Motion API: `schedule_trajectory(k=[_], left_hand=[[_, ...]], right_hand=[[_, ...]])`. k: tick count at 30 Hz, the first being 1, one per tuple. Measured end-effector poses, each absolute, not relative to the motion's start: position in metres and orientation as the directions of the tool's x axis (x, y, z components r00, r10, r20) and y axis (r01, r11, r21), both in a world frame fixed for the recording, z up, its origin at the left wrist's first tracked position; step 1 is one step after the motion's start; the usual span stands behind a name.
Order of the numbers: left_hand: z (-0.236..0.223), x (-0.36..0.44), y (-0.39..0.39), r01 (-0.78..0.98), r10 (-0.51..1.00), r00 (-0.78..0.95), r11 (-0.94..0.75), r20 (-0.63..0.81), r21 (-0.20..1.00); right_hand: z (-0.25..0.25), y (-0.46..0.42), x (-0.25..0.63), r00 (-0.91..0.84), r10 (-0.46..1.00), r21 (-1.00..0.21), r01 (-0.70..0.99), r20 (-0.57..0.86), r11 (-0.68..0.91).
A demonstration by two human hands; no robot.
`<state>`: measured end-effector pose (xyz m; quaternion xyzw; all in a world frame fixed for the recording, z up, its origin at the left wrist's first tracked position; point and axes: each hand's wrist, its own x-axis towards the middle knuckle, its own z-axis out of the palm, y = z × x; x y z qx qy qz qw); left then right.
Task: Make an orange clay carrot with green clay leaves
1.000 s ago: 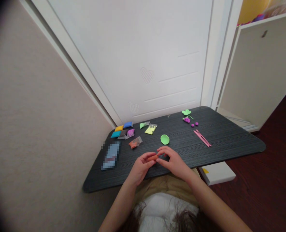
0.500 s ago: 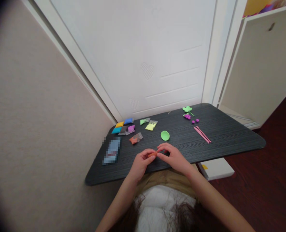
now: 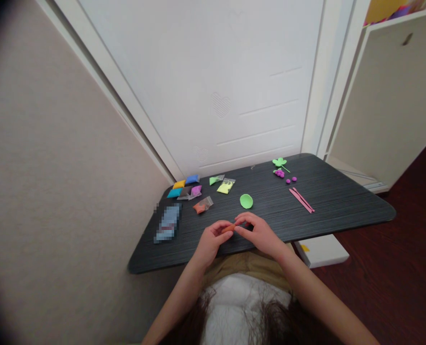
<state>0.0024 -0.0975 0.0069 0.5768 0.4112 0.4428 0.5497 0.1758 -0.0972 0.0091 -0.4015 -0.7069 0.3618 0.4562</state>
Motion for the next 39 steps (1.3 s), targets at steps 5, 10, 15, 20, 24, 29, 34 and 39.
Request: schedule_trajectory(k=[5, 10, 15, 20, 24, 29, 34, 39], left_hand=[[0.008, 0.0014, -0.0978, 0.004, 0.959, 0.279, -0.055, 0.051, 0.998], [0.0082, 0.001, -0.0983, -0.015, 0.954, 0.297, -0.039, 0.041, 0.999], [0.0089, 0.003, -0.099, -0.018, 0.961, 0.273, -0.038, 0.042, 0.999], [0.0078, 0.0037, -0.0988, -0.047, 0.959, 0.283, 0.003, 0.01, 0.999], [0.0076, 0.0036, -0.0987, -0.048, 0.961, 0.278, 0.018, -0.004, 0.999], [0.0074, 0.0029, -0.0986, -0.018, 0.96, 0.279, -0.009, 0.014, 1.0], [0.0075, 0.0026, -0.0989, -0.006, 0.959, 0.284, -0.014, 0.015, 1.0], [0.0083, 0.0042, -0.0988, -0.02, 0.956, 0.294, 0.025, -0.018, 0.999]], right_hand=[[0.0076, -0.0966, 0.1763, -0.276, 0.894, -0.88, 0.225, 0.353, 0.417], [0.0071, -0.0965, 0.1777, -0.328, 0.879, -0.88, 0.213, 0.346, 0.426], [0.0087, -0.0971, 0.1779, -0.339, 0.875, -0.881, 0.204, 0.346, 0.427], [0.0095, -0.0976, 0.1783, -0.337, 0.876, -0.88, 0.21, 0.345, 0.427], [0.0092, -0.0975, 0.1783, -0.33, 0.877, -0.875, 0.22, 0.349, 0.431], [0.0094, -0.0988, 0.1773, -0.335, 0.879, -0.872, 0.24, 0.339, 0.427], [0.0092, -0.0987, 0.1759, -0.385, 0.831, -0.825, 0.241, 0.402, 0.511], [0.0079, -0.097, 0.1759, -0.368, 0.834, -0.815, 0.262, 0.411, 0.518]])
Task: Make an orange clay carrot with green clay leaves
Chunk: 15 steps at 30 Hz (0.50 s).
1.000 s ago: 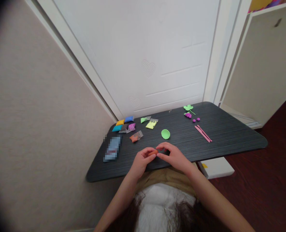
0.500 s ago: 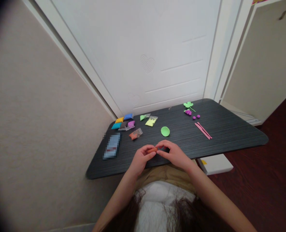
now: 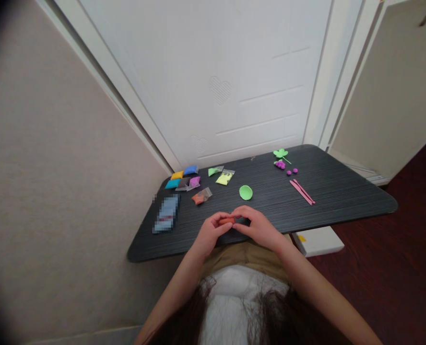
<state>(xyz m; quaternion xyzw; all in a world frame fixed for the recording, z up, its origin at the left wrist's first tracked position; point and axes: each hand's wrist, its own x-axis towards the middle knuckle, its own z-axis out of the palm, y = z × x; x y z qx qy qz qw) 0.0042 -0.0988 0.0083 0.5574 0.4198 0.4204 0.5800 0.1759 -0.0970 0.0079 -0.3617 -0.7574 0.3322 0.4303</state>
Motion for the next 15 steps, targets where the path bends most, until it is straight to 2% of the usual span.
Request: schedule_trajectory(k=[5, 15], left_hand=[[0.0063, 0.0046, -0.0978, -0.113, 0.953, 0.3, 0.066, -0.03, 0.991], [0.0013, 0.004, -0.0963, -0.141, 0.964, 0.265, 0.043, -0.004, 0.989]], right_hand=[[0.0093, -0.0983, 0.1775, -0.348, 0.85, -0.827, 0.268, 0.396, 0.495], [0.0115, -0.0994, 0.1782, -0.349, 0.86, -0.844, 0.257, 0.373, 0.47]])
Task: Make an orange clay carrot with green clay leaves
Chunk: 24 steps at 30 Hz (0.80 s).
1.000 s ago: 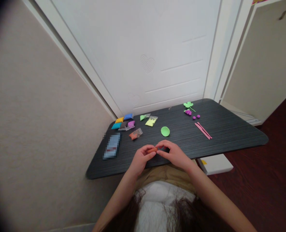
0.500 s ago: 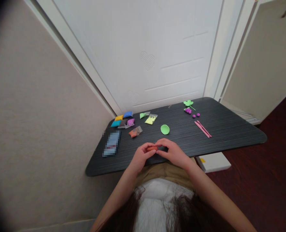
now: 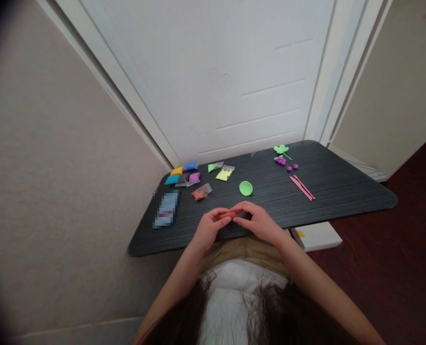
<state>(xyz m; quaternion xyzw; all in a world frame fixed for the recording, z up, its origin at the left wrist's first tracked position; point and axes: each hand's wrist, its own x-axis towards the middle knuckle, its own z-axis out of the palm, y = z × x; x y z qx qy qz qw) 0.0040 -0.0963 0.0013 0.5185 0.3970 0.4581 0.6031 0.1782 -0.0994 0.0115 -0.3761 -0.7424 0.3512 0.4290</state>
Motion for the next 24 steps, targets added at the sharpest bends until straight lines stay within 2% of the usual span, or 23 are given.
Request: schedule_trajectory(k=[8, 24], left_hand=[[-0.0024, 0.0009, -0.0943, -0.118, 0.966, 0.259, 0.017, 0.014, 0.993], [-0.0036, 0.0007, -0.0923, -0.192, 0.975, 0.224, 0.044, 0.0, 0.98]], right_hand=[[0.0102, -0.0987, 0.1802, -0.348, 0.872, -0.866, 0.242, 0.343, 0.437], [0.006, -0.0976, 0.181, -0.317, 0.896, -0.889, 0.235, 0.312, 0.393]])
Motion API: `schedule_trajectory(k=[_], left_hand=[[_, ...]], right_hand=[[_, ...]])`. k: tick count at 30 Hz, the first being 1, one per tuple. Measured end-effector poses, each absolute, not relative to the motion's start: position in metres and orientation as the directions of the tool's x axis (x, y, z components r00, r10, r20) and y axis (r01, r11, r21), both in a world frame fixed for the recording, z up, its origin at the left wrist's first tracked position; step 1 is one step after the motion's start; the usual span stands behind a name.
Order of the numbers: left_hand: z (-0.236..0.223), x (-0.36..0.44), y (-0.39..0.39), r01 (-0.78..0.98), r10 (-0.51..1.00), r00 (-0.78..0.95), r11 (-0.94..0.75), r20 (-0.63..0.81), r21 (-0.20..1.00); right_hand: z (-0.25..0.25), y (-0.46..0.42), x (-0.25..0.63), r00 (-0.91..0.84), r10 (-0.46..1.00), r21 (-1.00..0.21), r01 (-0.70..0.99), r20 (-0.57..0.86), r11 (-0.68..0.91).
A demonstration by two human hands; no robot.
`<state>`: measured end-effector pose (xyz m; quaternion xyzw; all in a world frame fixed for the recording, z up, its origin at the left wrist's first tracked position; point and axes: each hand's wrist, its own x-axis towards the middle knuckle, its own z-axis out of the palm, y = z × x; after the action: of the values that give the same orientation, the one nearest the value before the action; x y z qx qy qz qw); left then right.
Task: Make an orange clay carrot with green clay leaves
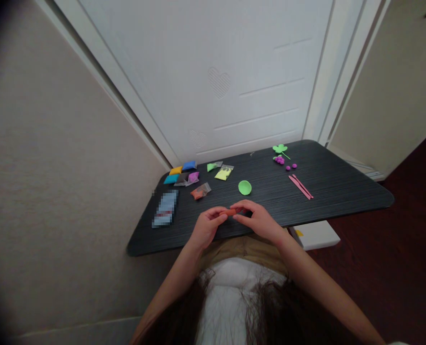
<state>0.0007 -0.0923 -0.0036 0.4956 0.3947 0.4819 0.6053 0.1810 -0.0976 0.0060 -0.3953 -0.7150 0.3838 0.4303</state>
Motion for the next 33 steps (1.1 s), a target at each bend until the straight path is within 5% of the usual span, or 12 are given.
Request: schedule_trajectory(k=[33], left_hand=[[-0.0033, -0.0003, -0.0914, -0.303, 0.983, 0.168, 0.127, -0.078, 0.944]], right_hand=[[0.0041, -0.097, 0.1828, -0.283, 0.916, -0.916, 0.204, 0.283, 0.346]])
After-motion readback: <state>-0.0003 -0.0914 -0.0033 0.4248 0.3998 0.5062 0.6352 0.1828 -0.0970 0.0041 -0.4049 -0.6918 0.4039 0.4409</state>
